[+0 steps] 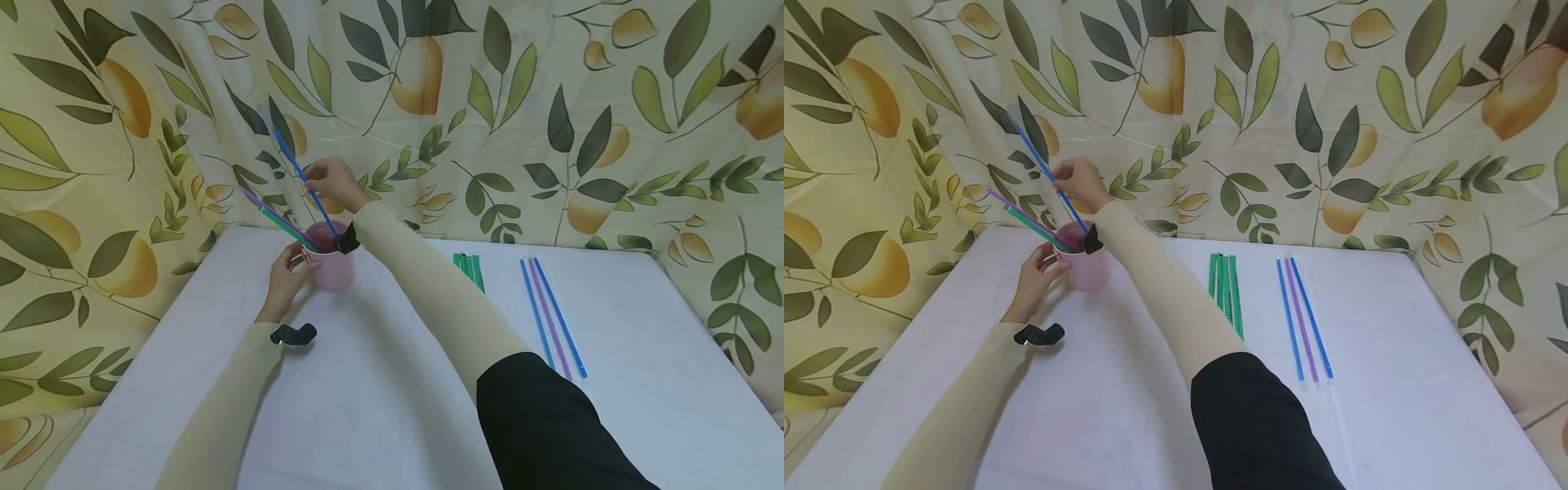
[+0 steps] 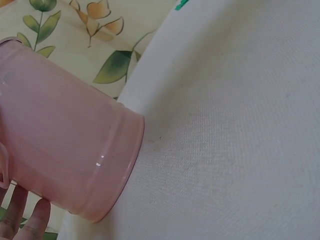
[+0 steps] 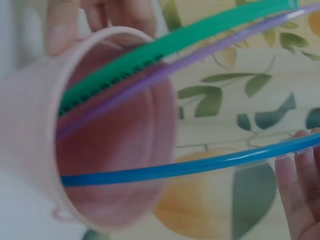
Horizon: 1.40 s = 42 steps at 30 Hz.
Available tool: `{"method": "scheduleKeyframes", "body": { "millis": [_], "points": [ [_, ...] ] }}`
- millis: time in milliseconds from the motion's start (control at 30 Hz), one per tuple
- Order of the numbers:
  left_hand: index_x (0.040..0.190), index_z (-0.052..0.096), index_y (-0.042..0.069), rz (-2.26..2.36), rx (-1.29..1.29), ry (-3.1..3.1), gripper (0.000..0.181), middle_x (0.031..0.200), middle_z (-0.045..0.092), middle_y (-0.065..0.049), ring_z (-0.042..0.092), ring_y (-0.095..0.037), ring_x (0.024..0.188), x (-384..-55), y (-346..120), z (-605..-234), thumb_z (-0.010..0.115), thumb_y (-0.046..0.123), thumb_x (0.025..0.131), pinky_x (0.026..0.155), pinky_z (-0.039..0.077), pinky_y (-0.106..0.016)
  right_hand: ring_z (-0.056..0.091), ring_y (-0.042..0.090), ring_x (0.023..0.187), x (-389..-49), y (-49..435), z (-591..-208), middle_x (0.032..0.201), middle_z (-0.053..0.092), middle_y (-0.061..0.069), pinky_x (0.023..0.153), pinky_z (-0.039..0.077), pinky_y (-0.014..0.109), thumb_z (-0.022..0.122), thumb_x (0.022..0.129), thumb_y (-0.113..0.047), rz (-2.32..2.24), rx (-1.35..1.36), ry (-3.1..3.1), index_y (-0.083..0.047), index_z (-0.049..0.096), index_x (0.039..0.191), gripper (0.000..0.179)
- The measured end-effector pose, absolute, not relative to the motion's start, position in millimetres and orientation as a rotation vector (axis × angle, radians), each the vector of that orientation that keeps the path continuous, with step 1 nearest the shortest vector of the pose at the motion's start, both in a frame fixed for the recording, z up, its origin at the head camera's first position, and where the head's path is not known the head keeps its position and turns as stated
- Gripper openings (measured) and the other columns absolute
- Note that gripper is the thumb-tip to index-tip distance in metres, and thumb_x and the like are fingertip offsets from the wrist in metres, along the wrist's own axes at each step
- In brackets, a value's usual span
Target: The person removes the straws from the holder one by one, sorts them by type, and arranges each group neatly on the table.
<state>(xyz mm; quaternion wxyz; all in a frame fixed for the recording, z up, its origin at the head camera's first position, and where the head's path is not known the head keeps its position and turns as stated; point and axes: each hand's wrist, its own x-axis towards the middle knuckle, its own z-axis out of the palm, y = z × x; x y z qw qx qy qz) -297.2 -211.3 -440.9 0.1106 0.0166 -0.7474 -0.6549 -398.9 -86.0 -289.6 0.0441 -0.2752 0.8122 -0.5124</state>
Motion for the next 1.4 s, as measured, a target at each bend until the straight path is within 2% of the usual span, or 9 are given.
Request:
{"method": "scheduleKeyframes", "body": {
  "millis": [67,267,367,467,667,967,1100,1267,1400],
  "points": [
    [0.141,0.036,0.000,-1.940,0.039,-2.186,0.064,0.143,0.041,-0.020,0.041,-0.033,0.130,-295,-211,-438,0.067,0.007,0.085,0.112,0.037,-0.043,0.065,0.029,0.094,-401,-83,-283,0.106,0.067,0.021,0.085,0.057,0.039,0.060,0.089,-0.003,-1.604,-0.842,2.458,0.007,0.063,0.106,0.020],
    [0.142,0.032,-0.003,-1.950,0.058,-2.216,0.066,0.145,0.037,-0.023,0.038,-0.037,0.132,-287,-208,-425,0.066,0.006,0.086,0.113,0.034,-0.045,0.066,0.022,0.092,-403,-78,-259,0.108,0.068,0.016,0.080,0.058,0.027,0.062,0.089,-0.008,-1.607,-0.790,2.512,0.002,0.065,0.107,0.021],
    [0.143,0.032,-0.003,-1.967,0.075,-2.211,0.067,0.145,0.037,-0.023,0.037,-0.036,0.132,-288,-209,-425,0.066,0.007,0.086,0.114,0.034,-0.045,0.065,0.019,0.092,-400,-75,-243,0.109,0.067,0.014,0.082,0.058,0.027,0.062,0.089,-0.009,-1.631,-0.753,2.502,0.000,0.064,0.108,0.021],
    [0.143,0.033,-0.001,-1.964,0.091,-2.207,0.066,0.145,0.038,-0.020,0.039,-0.033,0.132,-292,-211,-431,0.066,0.008,0.086,0.113,0.035,-0.042,0.065,0.021,0.094,-396,-71,-231,0.108,0.066,0.015,0.086,0.058,0.033,0.061,0.089,-0.006,-1.727,-0.761,2.405,0.002,0.062,0.109,0.022],
    [0.142,0.035,0.002,-1.893,0.080,-2.210,0.065,0.144,0.041,-0.017,0.042,-0.031,0.130,-299,-213,-444,0.067,0.012,0.086,0.112,0.037,-0.041,0.065,0.022,0.100,-386,-56,-216,0.109,0.064,0.013,0.082,0.058,0.028,0.061,0.090,-0.007,-1.796,-0.780,2.311,0.002,0.060,0.113,0.025],
    [0.142,0.034,-0.003,-1.946,0.052,-2.185,0.065,0.144,0.038,-0.023,0.039,-0.036,0.131,-292,-208,-433,0.066,0.007,0.086,0.114,0.034,-0.044,0.065,0.025,0.097,-369,-14,-235,0.101,0.065,0.013,0.087,0.057,0.040,0.061,0.090,-0.007,-1.836,-0.812,2.177,0.005,0.060,0.110,0.024],
    [0.142,0.032,-0.005,-1.943,0.052,-2.207,0.064,0.144,0.037,-0.024,0.038,-0.037,0.131,-284,-204,-422,0.065,0.005,0.087,0.114,0.033,-0.045,0.064,0.023,0.096,-359,7,-246,0.103,0.065,0.012,0.087,0.057,0.039,0.059,0.091,-0.006,-1.794,-0.757,2.168,0.003,0.060,0.112,0.023],
    [0.141,0.033,-0.004,-1.949,0.057,-2.202,0.065,0.144,0.038,-0.023,0.039,-0.037,0.131,-285,-203,-422,0.066,0.005,0.086,0.114,0.033,-0.044,0.063,0.025,0.100,-344,31,-257,0.113,0.062,0.018,0.085,0.058,0.038,0.059,0.091,-0.008,-1.716,-0.652,2.208,0.002,0.059,0.114,0.025],
    [0.142,0.034,-0.001,-1.941,0.066,-2.202,0.066,0.144,0.039,-0.022,0.039,-0.035,0.131,-290,-206,-431,0.067,0.008,0.086,0.114,0.034,-0.043,0.064,0.027,0.098,-333,49,-268,0.109,0.063,0.016,0.085,0.057,0.041,0.061,0.090,-0.009,-1.661,-0.602,2.253,0.001,0.060,0.113,0.025]
  ]
}}
